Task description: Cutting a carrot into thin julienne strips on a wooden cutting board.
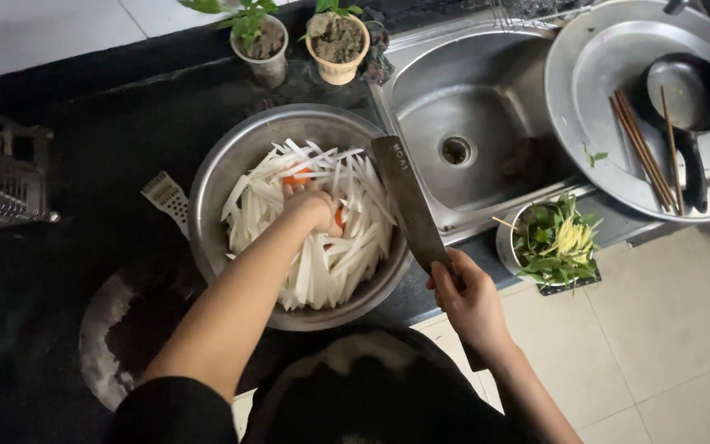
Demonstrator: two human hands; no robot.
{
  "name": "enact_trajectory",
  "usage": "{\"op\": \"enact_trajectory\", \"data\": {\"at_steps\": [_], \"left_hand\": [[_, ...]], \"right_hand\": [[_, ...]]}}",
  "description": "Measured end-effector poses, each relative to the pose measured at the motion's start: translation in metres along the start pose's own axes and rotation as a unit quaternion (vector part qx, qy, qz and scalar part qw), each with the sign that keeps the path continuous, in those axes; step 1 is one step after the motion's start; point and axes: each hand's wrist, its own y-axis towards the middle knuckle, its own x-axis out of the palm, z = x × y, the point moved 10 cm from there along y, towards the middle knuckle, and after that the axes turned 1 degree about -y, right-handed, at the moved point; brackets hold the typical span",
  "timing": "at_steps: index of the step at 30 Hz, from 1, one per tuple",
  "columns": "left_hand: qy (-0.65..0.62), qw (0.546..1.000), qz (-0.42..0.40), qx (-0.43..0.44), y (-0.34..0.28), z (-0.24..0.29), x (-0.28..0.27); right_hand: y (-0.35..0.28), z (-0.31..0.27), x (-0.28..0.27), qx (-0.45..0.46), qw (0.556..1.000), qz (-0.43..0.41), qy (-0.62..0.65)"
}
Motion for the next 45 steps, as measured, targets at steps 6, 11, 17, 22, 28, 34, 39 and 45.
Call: {"op": "enact_trajectory", "data": {"at_steps": [6, 11, 17, 22, 28, 34, 39, 45], "left_hand": [[-0.058, 0.968, 0.214, 0.116, -0.032, -0.004, -0.005], [-0.217, 0.917, 0.309, 0.125, -0.05, -0.047, -0.008], [-0.624, 0.696, 0.32, 0.153, -0.079, -0.103, -0.01], [-0.855, 0.448, 0.227, 0.131, -0.092, -0.119, -0.007], [-0.916, 0.346, 0.16, 0.124, -0.148, -0.136, 0.015], [-0.892, 0.404, 0.194, 0.048, -0.191, -0.209, 0.096], [-0.798, 0.564, 0.206, -0.057, -0.183, -0.28, 0.195], [-0.554, 0.775, 0.219, -0.21, -0.123, -0.344, 0.28]], "right_hand": [[-0.003, -0.012, -0.003, -0.003, 1.0, 0.003, -0.008], [-0.004, -0.022, -0.004, -0.011, 1.0, -0.001, 0.016], [-0.007, -0.02, 0.001, -0.014, 1.0, -0.006, -0.001], [-0.011, -0.022, 0.01, -0.021, 1.0, -0.002, 0.001], [-0.016, -0.02, 0.03, -0.02, 1.0, 0.002, -0.017], [-0.044, -0.043, 0.081, -0.023, 0.998, -0.034, -0.047], [-0.077, -0.07, 0.141, -0.109, 0.982, -0.044, -0.147], [-0.132, -0.102, 0.22, -0.187, 0.957, -0.119, -0.189]]}}
